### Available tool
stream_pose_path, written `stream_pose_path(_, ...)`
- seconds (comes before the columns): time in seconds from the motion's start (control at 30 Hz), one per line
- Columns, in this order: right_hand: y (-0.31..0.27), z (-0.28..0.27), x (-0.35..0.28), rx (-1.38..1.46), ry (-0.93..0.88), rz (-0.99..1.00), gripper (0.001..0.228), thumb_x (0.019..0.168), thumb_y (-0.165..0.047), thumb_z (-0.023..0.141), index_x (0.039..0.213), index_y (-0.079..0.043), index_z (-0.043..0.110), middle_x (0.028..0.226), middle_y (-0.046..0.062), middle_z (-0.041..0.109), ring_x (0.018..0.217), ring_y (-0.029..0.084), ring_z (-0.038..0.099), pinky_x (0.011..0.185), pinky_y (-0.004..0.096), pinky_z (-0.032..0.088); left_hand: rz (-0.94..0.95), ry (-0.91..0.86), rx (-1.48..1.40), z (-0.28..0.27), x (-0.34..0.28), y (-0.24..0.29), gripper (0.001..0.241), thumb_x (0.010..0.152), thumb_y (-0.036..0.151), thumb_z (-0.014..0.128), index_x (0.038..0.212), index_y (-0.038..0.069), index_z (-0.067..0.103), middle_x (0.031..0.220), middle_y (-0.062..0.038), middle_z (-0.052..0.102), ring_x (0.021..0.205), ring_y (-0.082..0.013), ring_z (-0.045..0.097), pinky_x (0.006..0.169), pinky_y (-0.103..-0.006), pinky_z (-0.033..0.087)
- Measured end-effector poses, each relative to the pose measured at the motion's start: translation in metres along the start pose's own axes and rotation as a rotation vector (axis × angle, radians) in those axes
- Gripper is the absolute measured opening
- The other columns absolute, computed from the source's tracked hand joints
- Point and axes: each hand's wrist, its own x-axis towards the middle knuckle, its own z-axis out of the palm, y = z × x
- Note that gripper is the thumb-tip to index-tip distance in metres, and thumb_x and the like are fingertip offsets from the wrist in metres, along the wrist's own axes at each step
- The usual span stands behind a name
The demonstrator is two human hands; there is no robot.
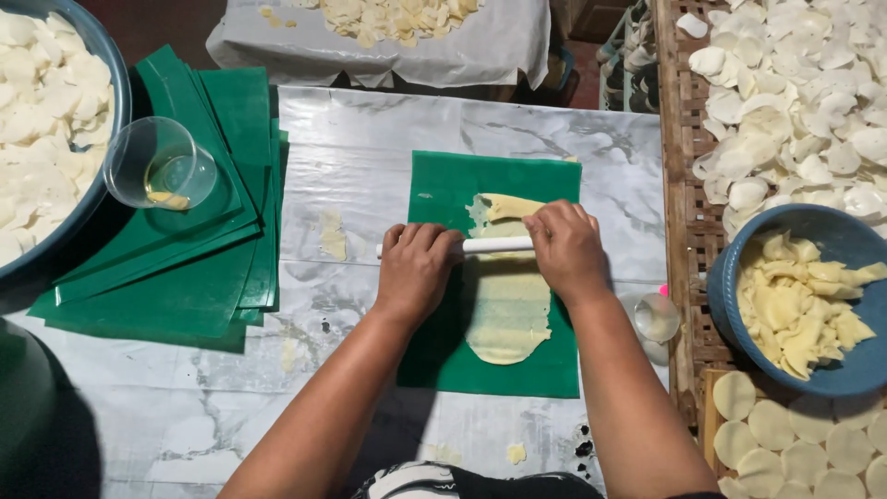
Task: Rolling out small portions of dough into thin, rectangular sheets using a rolling pin on a silicone mat.
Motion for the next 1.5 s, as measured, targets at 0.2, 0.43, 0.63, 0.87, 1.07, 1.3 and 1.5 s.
stream_pose_path(0.2,0.024,0.01,0.024,-0.295,0.184,0.093,0.038,0.109,-0.052,0.052,0.085,-0.023,0.057,0.084,-0.001,0.055,0.088,0.025,0.062,0.08,0.042,0.047,0.075,0.036,-0.027,0.024,0.059,-0.009,0.029,0.081,0.038,0.077,0.106,0.026,0.07,0.095,0.001,0.064,0.096,-0.0234,0.065,0.084,-0.0393,0.05)
stream_pose_path(0.43,-0.015,0.002,0.043,-0.331,0.006,0.339,0.05,0.109,-0.032,0.04,0.15,-0.008,0.054,0.165,0.016,0.037,0.147,0.028,0.039,0.108,0.045,0.032,-0.157,-0.404,-0.03,0.034,0.078,-0.002,0.055,0.108,0.047,0.041,0.152,0.015,0.05,0.163,-0.012,0.042,0.151,-0.0346,0.036,0.115,-0.0494,0.037)
stream_pose_path(0.63,-0.004,0.018,0.039,-0.333,0.001,0.306,0.056,0.109,-0.036,0.036,0.154,-0.005,0.049,0.166,0.019,0.036,0.154,0.032,0.028,0.116,0.059,0.021,-0.115,-0.326,-0.01,0.04,0.075,-0.006,0.051,0.11,0.041,0.038,0.147,0.012,0.057,0.153,-0.015,0.054,0.144,-0.0402,0.046,0.11,-0.0494,0.043)
stream_pose_path(0.87,-0.011,0.011,0.04,-0.311,-0.109,0.36,0.062,0.112,-0.043,0.03,0.159,-0.004,0.039,0.168,0.018,0.031,0.157,0.03,0.023,0.12,0.058,0.017,-0.206,-0.42,0.019,0.049,0.074,-0.005,0.059,0.11,0.046,0.032,0.159,0.015,0.039,0.166,-0.012,0.036,0.153,-0.0384,0.032,0.118,-0.049,0.033)
stream_pose_path(1.07,-0.007,0.019,0.034,-0.327,-0.115,0.35,0.06,0.111,-0.043,0.032,0.158,-0.006,0.04,0.169,0.018,0.028,0.157,0.031,0.022,0.119,0.058,0.019,-0.219,-0.432,-0.002,0.053,0.069,-0.005,0.059,0.11,0.046,0.033,0.16,0.015,0.038,0.168,-0.01,0.033,0.155,-0.0356,0.027,0.121,-0.0471,0.03)
stream_pose_path(1.3,-0.015,0.008,0.034,-0.284,-0.183,0.354,0.064,0.11,-0.046,0.031,0.163,-0.012,0.029,0.172,0.015,0.019,0.159,0.029,0.017,0.122,0.057,0.017,-0.277,-0.494,-0.003,0.043,0.069,-0.001,0.061,0.11,0.049,0.029,0.163,0.017,0.033,0.171,-0.01,0.026,0.157,-0.0353,0.02,0.124,-0.0482,0.023)
stream_pose_path(1.5,-0.021,0.011,-0.037,-0.237,0.002,0.142,0.06,0.108,-0.038,0.046,0.158,-0.006,0.04,0.164,0.017,0.037,0.151,0.032,0.036,0.119,0.052,0.027,-0.216,-0.547,-0.033,0.008,0.02,0.012,0.059,0.109,0.039,0.039,0.164,0.02,0.029,0.172,-0.007,0.021,0.158,-0.0309,0.019,0.126,-0.0457,0.017)
